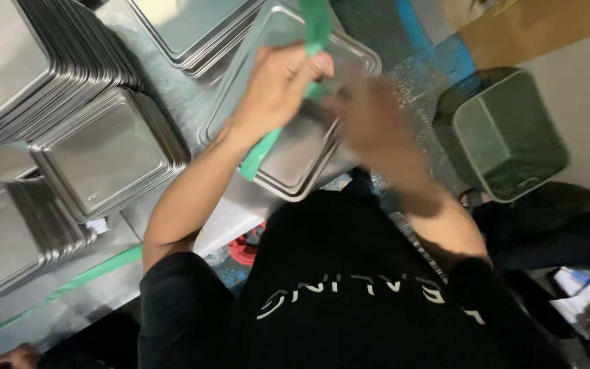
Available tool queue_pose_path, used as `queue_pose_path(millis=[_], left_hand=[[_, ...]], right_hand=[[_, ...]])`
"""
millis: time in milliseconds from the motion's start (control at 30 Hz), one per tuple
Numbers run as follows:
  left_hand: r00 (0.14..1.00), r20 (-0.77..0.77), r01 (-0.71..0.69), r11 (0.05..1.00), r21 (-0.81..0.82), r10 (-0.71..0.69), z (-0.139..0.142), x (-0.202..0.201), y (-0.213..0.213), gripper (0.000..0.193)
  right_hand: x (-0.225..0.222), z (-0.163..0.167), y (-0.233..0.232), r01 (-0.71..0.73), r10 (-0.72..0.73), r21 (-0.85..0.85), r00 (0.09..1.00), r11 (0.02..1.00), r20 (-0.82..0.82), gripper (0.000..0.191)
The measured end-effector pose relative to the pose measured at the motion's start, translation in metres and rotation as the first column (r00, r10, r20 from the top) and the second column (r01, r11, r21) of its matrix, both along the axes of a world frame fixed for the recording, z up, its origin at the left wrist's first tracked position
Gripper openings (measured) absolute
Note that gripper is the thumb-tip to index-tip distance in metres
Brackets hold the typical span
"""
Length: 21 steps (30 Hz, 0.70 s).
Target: The person stacks rectangular stainless steel trays on a work table, wraps a green ribbon around each stack, ties it, and presses a small label onto the wrapped stack. They move finished stacks aside and repeat the bundling cycle with new trays.
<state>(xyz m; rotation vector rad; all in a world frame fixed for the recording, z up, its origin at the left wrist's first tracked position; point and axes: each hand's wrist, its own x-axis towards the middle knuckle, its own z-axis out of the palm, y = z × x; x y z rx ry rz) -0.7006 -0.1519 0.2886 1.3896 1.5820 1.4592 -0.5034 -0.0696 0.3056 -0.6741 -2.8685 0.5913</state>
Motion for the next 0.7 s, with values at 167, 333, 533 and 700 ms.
queue_pose_path(millis=[167, 333, 533, 700], left_hand=[[0.85, 0.507, -0.065, 0.984, -0.168, 0.143, 0.016, -0.026, -0.029, 0.043], [0.992, 0.012, -0.126, 0.981, -0.15, 0.129, -0.024, -0.022, -0.043, 0.028], [0.411, -0.899, -0.302, 0.953, 0.023, 0.152, -0.039, -0.033, 0.002, 0.023], [0.805, -0.588, -0.264, 0.842, -0.47, -0.075, -0.012, -0.034, 0.002, 0.02]], right_hand=[[-0.008, 0.003, -0.035, -0.407, 0.118, -0.41, 0.812, 0.816, -0.572, 0.022], [0.023, -0.019, 0.033, -0.749, -0.304, -0.611, 0.663, -0.256, -0.684, 0.031], [0.057, -0.062, -0.002, -0.567, 0.214, -0.558, 0.792, 0.606, -0.573, 0.036], [0.071, -0.093, 0.039, -0.701, 0.083, -0.632, 0.689, 0.331, -0.72, 0.029]])
